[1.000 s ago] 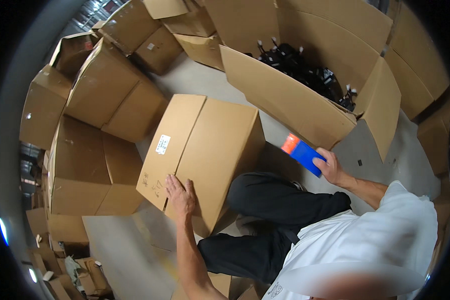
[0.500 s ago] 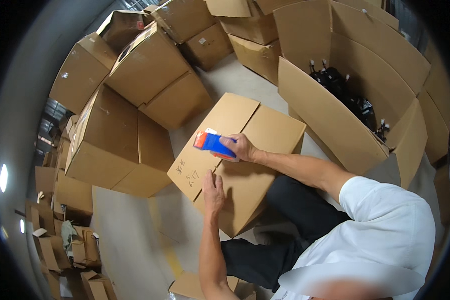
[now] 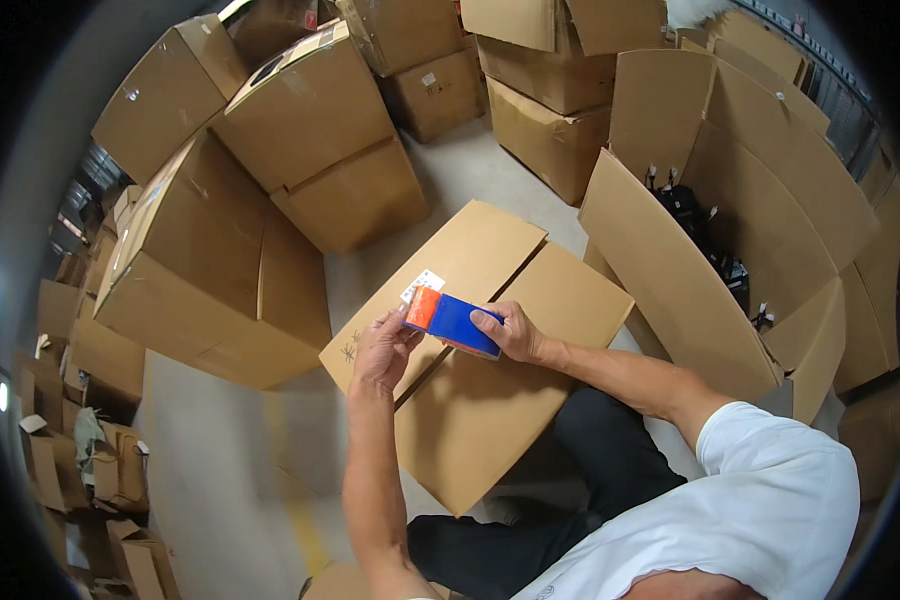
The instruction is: The person packs electronic products into cardboard boxes by wrapping them in bubble wrap, sealing the boxes with a tape dispenser, and labeling them with a marker.
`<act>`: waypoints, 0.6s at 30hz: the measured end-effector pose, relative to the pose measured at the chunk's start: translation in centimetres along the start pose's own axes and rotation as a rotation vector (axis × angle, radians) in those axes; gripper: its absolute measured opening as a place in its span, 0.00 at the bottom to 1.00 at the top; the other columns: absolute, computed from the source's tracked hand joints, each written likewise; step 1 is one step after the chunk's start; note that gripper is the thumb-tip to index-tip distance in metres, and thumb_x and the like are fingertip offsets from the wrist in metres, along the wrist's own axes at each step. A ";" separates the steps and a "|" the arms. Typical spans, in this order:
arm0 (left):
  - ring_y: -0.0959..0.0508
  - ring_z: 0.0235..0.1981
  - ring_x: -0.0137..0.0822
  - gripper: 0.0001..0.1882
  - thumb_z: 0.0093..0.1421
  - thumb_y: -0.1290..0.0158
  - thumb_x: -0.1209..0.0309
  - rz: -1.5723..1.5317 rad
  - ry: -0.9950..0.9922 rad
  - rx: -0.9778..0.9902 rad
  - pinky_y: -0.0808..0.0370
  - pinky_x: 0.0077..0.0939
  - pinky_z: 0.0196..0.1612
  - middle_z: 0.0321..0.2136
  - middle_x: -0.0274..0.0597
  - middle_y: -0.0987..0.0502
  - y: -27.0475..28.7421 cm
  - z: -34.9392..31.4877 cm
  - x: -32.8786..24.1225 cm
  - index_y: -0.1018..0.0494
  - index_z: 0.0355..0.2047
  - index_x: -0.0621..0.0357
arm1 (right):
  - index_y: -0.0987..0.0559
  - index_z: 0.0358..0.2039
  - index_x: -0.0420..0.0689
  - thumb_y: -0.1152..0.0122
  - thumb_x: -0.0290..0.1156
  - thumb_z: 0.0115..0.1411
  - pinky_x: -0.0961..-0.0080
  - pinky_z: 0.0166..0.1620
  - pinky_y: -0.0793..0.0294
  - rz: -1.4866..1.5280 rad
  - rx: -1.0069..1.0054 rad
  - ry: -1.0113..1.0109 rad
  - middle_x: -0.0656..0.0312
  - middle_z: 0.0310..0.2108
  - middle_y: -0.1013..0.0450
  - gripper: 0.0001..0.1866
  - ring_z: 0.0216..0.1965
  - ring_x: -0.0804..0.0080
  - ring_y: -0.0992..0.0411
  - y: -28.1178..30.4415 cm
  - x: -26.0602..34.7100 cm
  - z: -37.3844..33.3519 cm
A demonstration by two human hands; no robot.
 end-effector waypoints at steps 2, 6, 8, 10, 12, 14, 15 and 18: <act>0.21 0.41 0.31 0.13 0.69 0.47 0.61 -0.019 -0.004 0.028 0.27 0.32 0.51 0.39 0.36 0.18 -0.5 0.3 -0.3 0.23 0.43 0.57 | 0.17 0.39 0.37 0.50 0.53 0.70 0.77 0.39 0.27 -0.010 0.010 -0.003 0.61 0.30 0.21 0.29 0.33 0.80 0.26 0.4 -0.3 0.2; 0.22 0.34 0.28 0.09 0.69 0.46 0.66 0.077 0.004 -0.005 0.25 0.24 0.41 0.34 0.36 0.20 -1.5 0.9 -0.7 0.24 0.40 0.59 | 0.18 0.41 0.35 0.50 0.55 0.69 0.77 0.40 0.26 0.033 0.071 -0.087 0.60 0.29 0.21 0.30 0.33 0.77 0.25 0.6 -1.3 0.5; 0.23 0.30 0.26 0.09 0.69 0.46 0.67 0.130 -0.017 -0.042 0.25 0.22 0.36 0.30 0.36 0.21 -1.4 2.6 -1.0 0.24 0.38 0.61 | 0.19 0.41 0.35 0.49 0.56 0.69 0.76 0.40 0.26 0.066 0.087 -0.129 0.59 0.29 0.21 0.31 0.33 0.76 0.24 0.9 -1.5 1.3; 0.26 0.26 0.25 0.10 0.68 0.44 0.66 0.223 -0.117 -0.143 0.27 0.22 0.31 0.27 0.35 0.23 1.3 5.3 -3.1 0.23 0.33 0.60 | 0.19 0.40 0.35 0.46 0.59 0.66 0.74 0.40 0.25 -0.050 -0.068 -0.031 0.58 0.29 0.21 0.32 0.33 0.74 0.24 1.6 0.8 2.8; 0.30 0.22 0.23 0.11 0.66 0.44 0.67 0.388 -0.346 -0.195 0.32 0.21 0.25 0.21 0.31 0.27 3.7 8.2 -8.3 0.23 0.28 0.59 | 0.19 0.39 0.36 0.45 0.60 0.65 0.72 0.40 0.25 -0.084 -0.052 -0.108 0.57 0.30 0.21 0.33 0.33 0.73 0.23 2.7 2.4 4.0; 0.32 0.18 0.21 0.14 0.64 0.43 0.66 0.676 -0.502 -0.450 0.36 0.21 0.22 0.16 0.29 0.29 6.9 11.0 -14.0 0.24 0.24 0.61 | 0.19 0.38 0.36 0.41 0.60 0.62 0.70 0.39 0.24 -0.038 -0.026 -0.187 0.55 0.30 0.22 0.32 0.33 0.70 0.23 2.3 1.5 4.6; 0.32 0.19 0.22 0.14 0.63 0.42 0.65 0.757 -0.530 -0.485 0.34 0.23 0.23 0.16 0.32 0.27 9.7 12.8 -15.4 0.22 0.25 0.64 | 0.19 0.38 0.36 0.41 0.60 0.62 0.70 0.39 0.24 -0.028 -0.014 -0.184 0.55 0.30 0.22 0.32 0.33 0.70 0.23 1.2 1.0 4.9; 0.20 0.25 0.40 0.12 0.61 0.42 0.66 1.211 -0.578 -0.513 0.25 0.36 0.32 0.24 0.49 0.19 9.8 19.6 -12.6 0.19 0.30 0.66 | 0.19 0.34 0.34 0.40 0.55 0.61 0.68 0.37 0.24 -0.204 -0.051 -0.323 0.50 0.28 0.22 0.29 0.30 0.64 0.22 1.5 -0.9 6.2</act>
Point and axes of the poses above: each hand's wrist, its own z-axis towards the middle knuckle, its own y-axis out of the back of the hand, x = y × z, the point moved 8 cm from there along z, towards the middle knuckle
